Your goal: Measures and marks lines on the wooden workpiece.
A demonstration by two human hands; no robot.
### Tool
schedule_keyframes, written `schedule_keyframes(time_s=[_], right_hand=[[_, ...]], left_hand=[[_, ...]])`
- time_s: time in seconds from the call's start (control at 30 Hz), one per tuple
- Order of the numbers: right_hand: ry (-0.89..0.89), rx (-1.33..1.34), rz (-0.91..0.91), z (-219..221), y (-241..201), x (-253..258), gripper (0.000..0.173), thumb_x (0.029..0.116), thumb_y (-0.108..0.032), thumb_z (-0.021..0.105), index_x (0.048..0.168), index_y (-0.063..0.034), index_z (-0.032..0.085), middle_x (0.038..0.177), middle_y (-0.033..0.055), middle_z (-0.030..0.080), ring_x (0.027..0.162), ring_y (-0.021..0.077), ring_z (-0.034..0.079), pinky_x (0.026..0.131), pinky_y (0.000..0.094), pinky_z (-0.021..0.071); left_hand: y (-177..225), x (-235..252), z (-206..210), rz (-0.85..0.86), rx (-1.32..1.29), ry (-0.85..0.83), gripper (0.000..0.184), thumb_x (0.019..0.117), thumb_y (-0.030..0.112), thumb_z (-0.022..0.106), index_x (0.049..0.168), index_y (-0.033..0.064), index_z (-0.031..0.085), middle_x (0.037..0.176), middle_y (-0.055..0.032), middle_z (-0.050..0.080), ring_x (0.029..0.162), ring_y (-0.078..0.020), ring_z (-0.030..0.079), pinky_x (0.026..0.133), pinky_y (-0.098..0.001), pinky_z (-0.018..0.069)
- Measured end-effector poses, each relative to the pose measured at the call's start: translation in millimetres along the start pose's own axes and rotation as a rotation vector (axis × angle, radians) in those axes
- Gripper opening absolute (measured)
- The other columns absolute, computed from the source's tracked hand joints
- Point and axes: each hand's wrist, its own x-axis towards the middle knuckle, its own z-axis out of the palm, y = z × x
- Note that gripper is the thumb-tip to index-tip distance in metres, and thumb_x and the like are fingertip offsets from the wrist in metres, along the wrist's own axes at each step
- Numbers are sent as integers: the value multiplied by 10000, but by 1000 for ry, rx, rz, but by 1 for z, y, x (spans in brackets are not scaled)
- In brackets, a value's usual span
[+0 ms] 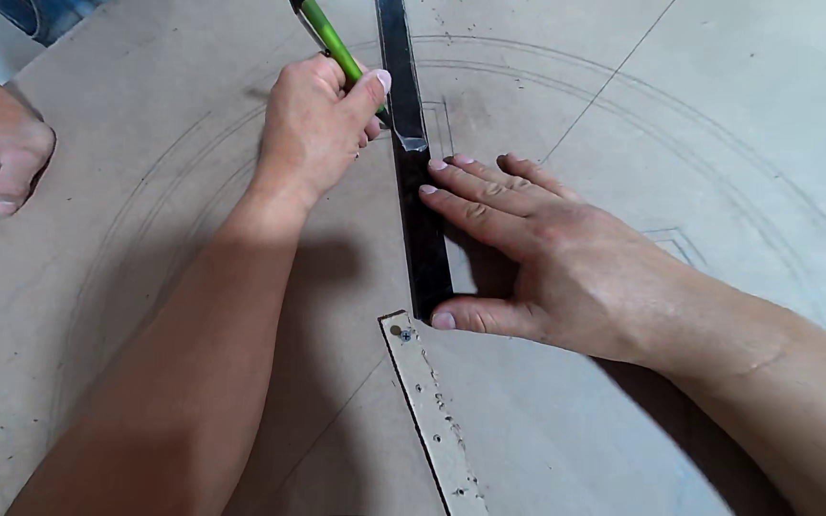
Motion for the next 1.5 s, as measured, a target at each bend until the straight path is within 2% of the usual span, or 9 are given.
schedule_keyframes(time_s=[0.47, 0.77, 0.93, 1.03, 1.1, 1.13, 1.27, 1.5], right_hand=[[-21, -44, 21, 3, -3, 2, 996, 861, -888, 385, 1588, -210, 436, 1675, 13, 350, 1555, 183, 299, 1292, 535, 191], [-27, 13, -2, 0, 1, 1, 981, 858, -857, 457, 1586, -199, 439, 1671, 16, 356, 1551, 182, 307, 1290, 538, 201], [-51, 61, -36, -4, 11, 3, 934, 874, -831, 473, 1586, -227, 440, 1668, 1, 363, 1552, 186, 305, 1285, 525, 216], [-48, 80, -48, -6, 20, 5, 795, 950, -768, 414, 1571, -275, 465, 1656, -10, 386, 1553, 222, 307, 1274, 552, 215], [-36, 93, -24, -6, 22, 6, 677, 1007, -702, 357, 1546, -317, 500, 1644, -49, 405, 1552, 210, 309, 1275, 559, 203], [-32, 93, -10, -6, 21, 7, 671, 1010, -704, 342, 1538, -326, 510, 1639, -60, 412, 1551, 205, 310, 1276, 559, 201], [-23, 54, -7, -4, 20, 9, 865, 911, -839, 375, 1555, -273, 491, 1641, -17, 412, 1546, 225, 322, 1270, 566, 204], [-46, 76, 2, -7, 22, 10, 875, 897, -831, 422, 1567, -270, 471, 1646, -30, 402, 1555, 213, 301, 1277, 560, 190]], left_hand=[[-2, 1, 0, 9, 7, 4, 185, 1032, 253, 634, 969, 89, 694, 739, 18, 732, 598, -81, 684, 537, -233, 567], [0, 0, 0, -5, 15, 0, 203, 1037, 262, 626, 963, 85, 696, 740, 17, 731, 597, -80, 679, 538, -238, 564], [0, 1, -1, -23, 8, -10, 199, 1033, 260, 637, 961, 83, 691, 728, 20, 726, 594, -70, 677, 547, -220, 560], [0, 3, -1, -25, 2, -13, 199, 1032, 260, 637, 967, 77, 679, 736, 14, 728, 605, -76, 681, 556, -227, 565], [-1, 3, 0, -14, 7, -12, 204, 1032, 260, 635, 958, 76, 681, 738, 10, 731, 606, -81, 686, 557, -233, 572], [-1, 4, 0, -11, 12, -11, 208, 1033, 263, 633, 956, 77, 685, 739, 11, 732, 606, -81, 687, 559, -235, 573], [-1, 4, 0, -1, 8, -13, 209, 1036, 254, 624, 942, 78, 689, 734, 14, 730, 611, -83, 690, 567, -239, 579], [-2, 5, 1, 23, -21, -19, 214, 1038, 234, 621, 918, 66, 677, 721, 8, 723, 588, -91, 678, 551, -241, 574]])
